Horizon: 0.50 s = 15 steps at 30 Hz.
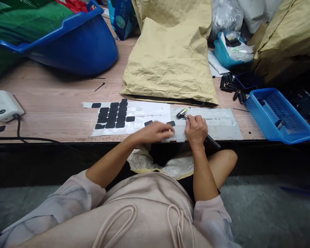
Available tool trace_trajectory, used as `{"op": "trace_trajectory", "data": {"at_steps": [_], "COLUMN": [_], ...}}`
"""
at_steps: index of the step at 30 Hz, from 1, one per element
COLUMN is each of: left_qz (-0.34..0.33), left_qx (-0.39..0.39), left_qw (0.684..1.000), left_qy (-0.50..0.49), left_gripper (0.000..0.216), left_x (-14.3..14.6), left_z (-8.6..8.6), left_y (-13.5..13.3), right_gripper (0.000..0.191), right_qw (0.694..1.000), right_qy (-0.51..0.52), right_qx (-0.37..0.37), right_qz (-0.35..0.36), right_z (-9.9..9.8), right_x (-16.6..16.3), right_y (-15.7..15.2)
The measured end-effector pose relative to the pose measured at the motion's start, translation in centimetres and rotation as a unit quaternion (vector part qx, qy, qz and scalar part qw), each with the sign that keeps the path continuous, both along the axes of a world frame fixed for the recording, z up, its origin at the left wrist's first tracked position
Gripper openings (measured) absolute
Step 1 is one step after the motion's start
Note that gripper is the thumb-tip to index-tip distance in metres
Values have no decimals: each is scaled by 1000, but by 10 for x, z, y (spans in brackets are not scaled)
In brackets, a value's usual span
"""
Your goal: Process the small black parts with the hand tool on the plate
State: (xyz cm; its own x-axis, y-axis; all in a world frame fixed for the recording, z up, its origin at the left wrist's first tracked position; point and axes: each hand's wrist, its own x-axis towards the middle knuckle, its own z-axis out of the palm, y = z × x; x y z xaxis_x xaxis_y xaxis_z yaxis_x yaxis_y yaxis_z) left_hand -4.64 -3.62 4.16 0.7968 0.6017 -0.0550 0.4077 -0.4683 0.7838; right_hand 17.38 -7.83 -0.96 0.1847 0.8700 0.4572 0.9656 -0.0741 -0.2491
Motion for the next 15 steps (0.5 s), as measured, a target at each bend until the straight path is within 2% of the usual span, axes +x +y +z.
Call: {"op": "trace_trajectory", "data": {"at_steps": [2,4,8,12,15], "left_qz": [158,237,278,303,286], "left_qx": [95,138,171,175,187], "left_qw": [982,956,937,929,930], "left_qy": [41,102,126,117,136], "left_gripper": [21,22,32,38,42], "left_x": [8,14,21,28,38], "left_z": [2,0,-1,7,11], "left_y": [37,69,103,113,117], "right_gripper": [29,29,29,28,28], "right_qw": [1000,1000,1000,1000,1000], "right_qy": [6,13,14,6,5], "right_qx": [-3,-8,-15,-14,-13], "right_qz": [1,2,1,-5,-6], "right_z": [0,1,1,2,2], "right_x": [0,0,-1,-2,-2], "right_y": [0,0,0,0,-1]}}
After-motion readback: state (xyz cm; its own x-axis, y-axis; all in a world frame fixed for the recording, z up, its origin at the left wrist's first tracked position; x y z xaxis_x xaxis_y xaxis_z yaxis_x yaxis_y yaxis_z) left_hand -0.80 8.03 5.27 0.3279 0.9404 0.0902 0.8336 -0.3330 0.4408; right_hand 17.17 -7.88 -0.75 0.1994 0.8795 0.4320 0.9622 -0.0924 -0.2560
